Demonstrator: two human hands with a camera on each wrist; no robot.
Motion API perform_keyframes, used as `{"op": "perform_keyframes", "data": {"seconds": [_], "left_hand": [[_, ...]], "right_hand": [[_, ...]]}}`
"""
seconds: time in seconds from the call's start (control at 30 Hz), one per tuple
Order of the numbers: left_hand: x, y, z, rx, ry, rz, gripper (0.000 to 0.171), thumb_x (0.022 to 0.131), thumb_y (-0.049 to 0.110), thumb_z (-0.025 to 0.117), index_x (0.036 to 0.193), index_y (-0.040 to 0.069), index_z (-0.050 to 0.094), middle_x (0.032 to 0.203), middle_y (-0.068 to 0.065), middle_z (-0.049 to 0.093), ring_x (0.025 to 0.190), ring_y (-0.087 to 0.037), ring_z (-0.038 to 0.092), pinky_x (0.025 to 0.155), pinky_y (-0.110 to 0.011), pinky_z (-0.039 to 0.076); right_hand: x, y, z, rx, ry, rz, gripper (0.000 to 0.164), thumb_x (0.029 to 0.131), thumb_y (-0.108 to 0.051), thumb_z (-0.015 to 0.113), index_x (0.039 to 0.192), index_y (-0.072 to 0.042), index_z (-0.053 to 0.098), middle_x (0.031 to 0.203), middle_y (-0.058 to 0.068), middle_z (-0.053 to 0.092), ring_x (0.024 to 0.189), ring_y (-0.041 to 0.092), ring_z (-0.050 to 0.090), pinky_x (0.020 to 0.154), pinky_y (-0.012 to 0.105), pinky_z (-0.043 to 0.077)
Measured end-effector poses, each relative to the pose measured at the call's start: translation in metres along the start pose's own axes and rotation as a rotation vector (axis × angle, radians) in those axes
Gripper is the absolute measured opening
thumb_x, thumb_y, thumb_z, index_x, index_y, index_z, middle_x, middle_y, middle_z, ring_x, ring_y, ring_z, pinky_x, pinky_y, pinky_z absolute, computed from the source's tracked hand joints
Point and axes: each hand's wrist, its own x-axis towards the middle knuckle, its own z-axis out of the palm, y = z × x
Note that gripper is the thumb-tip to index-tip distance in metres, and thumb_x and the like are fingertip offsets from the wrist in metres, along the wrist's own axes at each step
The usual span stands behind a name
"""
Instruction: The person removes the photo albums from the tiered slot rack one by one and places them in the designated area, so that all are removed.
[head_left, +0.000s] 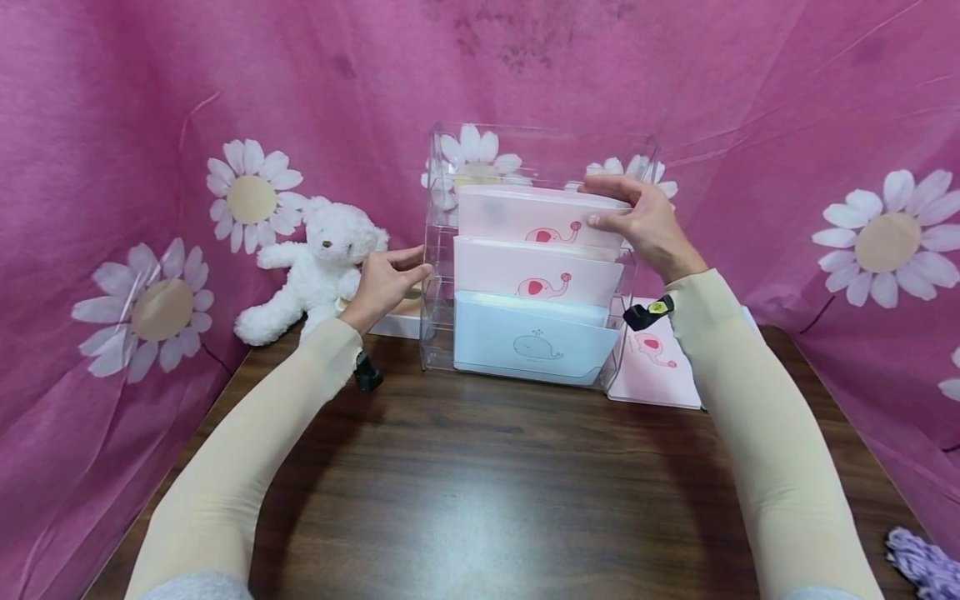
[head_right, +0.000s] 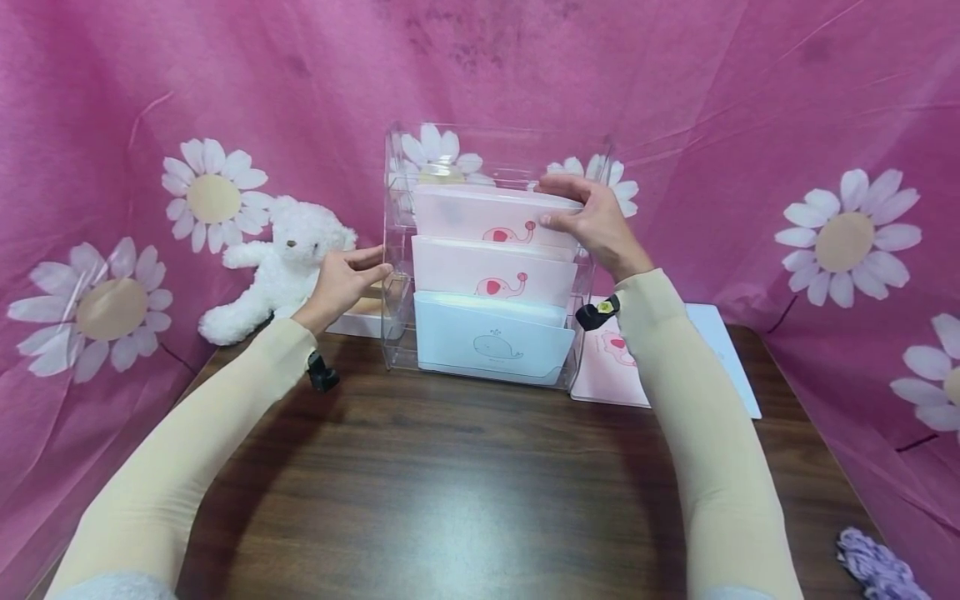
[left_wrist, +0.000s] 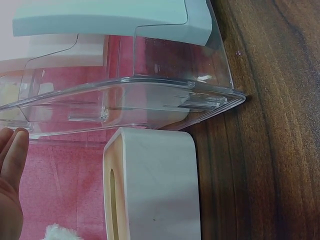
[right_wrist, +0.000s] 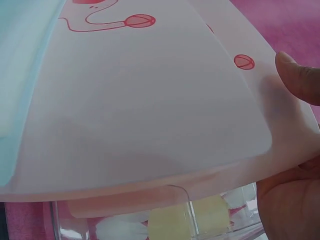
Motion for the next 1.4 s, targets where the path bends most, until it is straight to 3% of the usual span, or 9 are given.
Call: {"op": "perform_keyframes", "data": {"seconds": [0.07,0.17,0.3,0.37,0.43,0.67,0.83,1.0,1.4], "left_hand": [[0.0,-0.001,0.0,-0.004,0.002,0.001,0.048,0.092,0.015,0.075,0.138,0.01,0.062,0.133,-0.019,0.068,0.099,-0.023,0.077,0.084,-0.04,0.063],[0.001,-0.002,0.0,-0.016,0.005,0.005,0.048,0.092,0.015,0.075,0.138,0.01,0.063,0.131,-0.019,0.069,0.095,-0.022,0.078,0.085,-0.043,0.063],[0.001,-0.003,0.0,0.007,0.013,0.014,0.047,0.092,0.017,0.076,0.137,0.011,0.063,0.13,-0.018,0.069,0.096,-0.022,0.078,0.08,-0.034,0.065],[0.001,-0.003,0.0,0.023,0.015,0.017,0.047,0.092,0.017,0.076,0.137,0.011,0.064,0.131,-0.017,0.069,0.1,-0.024,0.077,0.078,-0.031,0.065],[0.001,-0.002,0.0,0.028,0.012,0.018,0.047,0.092,0.018,0.076,0.137,0.011,0.063,0.132,-0.016,0.069,0.104,-0.026,0.075,0.081,-0.033,0.064],[0.001,-0.001,-0.002,0.073,0.009,0.028,0.048,0.092,0.021,0.075,0.138,0.012,0.063,0.133,-0.016,0.068,0.113,-0.028,0.072,0.094,-0.037,0.061],[0.0,-0.002,-0.001,0.047,0.009,0.025,0.047,0.092,0.019,0.076,0.137,0.013,0.064,0.13,-0.016,0.07,0.109,-0.029,0.074,0.092,-0.045,0.061],[0.001,-0.003,-0.001,0.054,0.017,0.03,0.046,0.092,0.019,0.076,0.136,0.013,0.064,0.129,-0.015,0.07,0.107,-0.028,0.075,0.091,-0.045,0.061],[0.001,-0.005,-0.001,0.049,0.01,0.045,0.047,0.093,0.016,0.075,0.137,0.008,0.063,0.13,-0.018,0.07,0.109,-0.029,0.074,0.09,-0.041,0.062]], "right_hand": [[-0.001,0.0,0.002,-0.039,0.001,0.027,0.062,0.087,-0.009,0.079,0.144,-0.012,0.057,0.142,0.002,0.064,0.105,0.003,0.069,0.086,0.012,0.057],[-0.001,0.002,0.004,-0.076,-0.001,0.075,0.062,0.087,-0.014,0.081,0.144,-0.016,0.057,0.125,-0.004,0.073,0.097,0.003,0.072,0.082,0.016,0.06],[-0.001,0.003,0.006,-0.096,0.01,0.104,0.061,0.086,-0.015,0.082,0.143,-0.02,0.059,0.1,-0.013,0.078,0.088,0.004,0.075,0.078,0.019,0.062],[0.0,0.004,0.006,-0.107,0.02,0.108,0.06,0.086,-0.015,0.082,0.142,-0.02,0.06,0.097,-0.013,0.079,0.086,0.004,0.075,0.078,0.018,0.061],[0.001,0.003,0.006,-0.136,0.033,0.117,0.06,0.086,-0.017,0.082,0.142,-0.02,0.06,0.105,-0.013,0.077,0.088,0.002,0.073,0.078,0.016,0.06],[0.003,0.001,0.006,-0.306,0.058,0.121,0.061,0.087,-0.024,0.082,0.143,-0.016,0.059,0.144,0.009,0.062,0.102,0.006,0.063,0.079,0.011,0.056],[0.002,0.002,0.008,-0.371,0.063,0.085,0.053,0.087,-0.02,0.081,0.136,-0.012,0.063,0.134,0.01,0.066,0.098,0.007,0.063,0.076,0.012,0.057],[0.002,0.003,0.01,-0.377,0.102,0.071,0.04,0.087,-0.013,0.079,0.125,-0.011,0.067,0.122,0.007,0.067,0.093,0.007,0.062,0.073,0.013,0.056],[0.002,0.001,0.017,-0.278,0.225,0.105,0.049,0.084,-0.012,0.083,0.131,-0.016,0.07,0.129,0.011,0.07,0.096,0.008,0.065,0.075,0.014,0.059]]}}
